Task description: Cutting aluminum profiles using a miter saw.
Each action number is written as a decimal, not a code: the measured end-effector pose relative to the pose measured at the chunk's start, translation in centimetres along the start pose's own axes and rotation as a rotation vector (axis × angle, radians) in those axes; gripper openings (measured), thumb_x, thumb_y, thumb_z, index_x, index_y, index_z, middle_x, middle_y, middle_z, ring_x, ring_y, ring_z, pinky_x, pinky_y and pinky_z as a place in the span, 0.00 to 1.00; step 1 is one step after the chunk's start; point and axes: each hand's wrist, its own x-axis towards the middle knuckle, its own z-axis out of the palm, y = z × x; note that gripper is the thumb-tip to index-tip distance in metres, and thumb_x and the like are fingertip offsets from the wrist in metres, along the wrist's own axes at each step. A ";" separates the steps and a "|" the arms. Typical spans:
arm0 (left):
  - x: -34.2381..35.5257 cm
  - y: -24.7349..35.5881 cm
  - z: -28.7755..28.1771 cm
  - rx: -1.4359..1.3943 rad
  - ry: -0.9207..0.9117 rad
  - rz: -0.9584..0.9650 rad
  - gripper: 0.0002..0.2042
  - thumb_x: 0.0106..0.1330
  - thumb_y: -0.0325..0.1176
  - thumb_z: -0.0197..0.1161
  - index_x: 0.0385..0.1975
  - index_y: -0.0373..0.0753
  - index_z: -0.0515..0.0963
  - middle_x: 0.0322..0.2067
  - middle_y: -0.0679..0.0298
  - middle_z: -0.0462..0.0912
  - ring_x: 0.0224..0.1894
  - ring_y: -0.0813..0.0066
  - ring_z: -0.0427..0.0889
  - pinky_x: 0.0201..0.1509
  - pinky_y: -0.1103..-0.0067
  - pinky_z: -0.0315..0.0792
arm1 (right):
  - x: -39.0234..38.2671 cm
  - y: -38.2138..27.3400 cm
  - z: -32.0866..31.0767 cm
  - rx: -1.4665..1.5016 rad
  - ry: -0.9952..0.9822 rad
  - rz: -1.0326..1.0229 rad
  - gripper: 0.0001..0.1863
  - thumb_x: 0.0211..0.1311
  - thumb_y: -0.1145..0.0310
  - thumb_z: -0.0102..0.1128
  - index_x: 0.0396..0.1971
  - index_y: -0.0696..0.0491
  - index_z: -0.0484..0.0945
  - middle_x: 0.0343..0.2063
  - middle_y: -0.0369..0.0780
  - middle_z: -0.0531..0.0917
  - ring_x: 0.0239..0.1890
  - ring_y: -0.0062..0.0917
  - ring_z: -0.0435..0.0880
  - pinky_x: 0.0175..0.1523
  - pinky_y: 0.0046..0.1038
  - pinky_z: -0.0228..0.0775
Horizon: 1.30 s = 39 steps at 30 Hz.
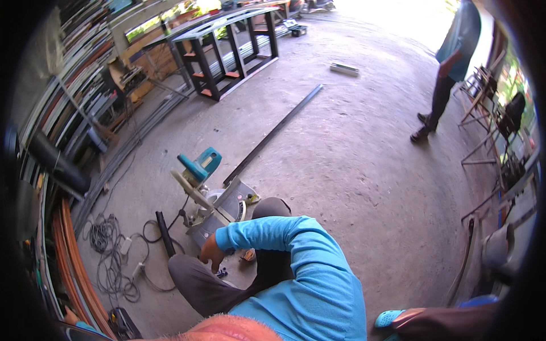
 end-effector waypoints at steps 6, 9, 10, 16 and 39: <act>-1.0 2.0 2.5 0.659 0.174 0.539 0.24 0.72 0.53 0.54 0.53 0.39 0.81 0.52 0.50 0.78 0.55 0.54 0.76 0.61 0.58 0.68 | -3.0 -0.5 -0.6 0.011 -0.050 0.081 0.34 0.62 0.48 0.65 0.62 0.54 0.71 0.51 0.52 0.82 0.51 0.43 0.83 0.56 0.42 0.75; -11.0 11.9 2.8 0.024 0.021 0.185 0.51 0.57 0.61 0.68 0.71 0.28 0.57 0.71 0.36 0.55 0.75 0.40 0.53 0.78 0.59 0.48 | -4.6 -1.0 -2.2 0.045 -0.031 0.085 0.36 0.62 0.47 0.66 0.62 0.57 0.71 0.48 0.52 0.84 0.47 0.44 0.86 0.52 0.40 0.77; -10.6 9.1 -1.6 -0.119 0.106 0.105 0.50 0.57 0.55 0.72 0.72 0.29 0.55 0.71 0.35 0.54 0.74 0.39 0.55 0.77 0.59 0.53 | -4.7 -3.4 -3.3 0.081 -0.041 0.072 0.36 0.62 0.47 0.66 0.62 0.58 0.71 0.47 0.53 0.84 0.47 0.44 0.86 0.52 0.40 0.77; -14.7 7.4 -12.8 -0.239 0.090 -0.064 0.49 0.55 0.47 0.75 0.71 0.31 0.53 0.69 0.36 0.55 0.69 0.38 0.62 0.71 0.59 0.64 | -3.0 -3.1 -2.2 0.013 -0.058 -0.049 0.38 0.62 0.47 0.66 0.61 0.60 0.72 0.46 0.54 0.84 0.47 0.45 0.86 0.52 0.40 0.77; -11.8 9.2 -13.4 -0.156 0.125 -0.025 0.43 0.58 0.45 0.73 0.71 0.36 0.58 0.70 0.42 0.55 0.65 0.40 0.71 0.69 0.62 0.69 | -3.2 -1.9 -1.9 -0.006 -0.061 0.000 0.35 0.64 0.48 0.65 0.61 0.59 0.72 0.43 0.51 0.86 0.46 0.42 0.87 0.52 0.38 0.78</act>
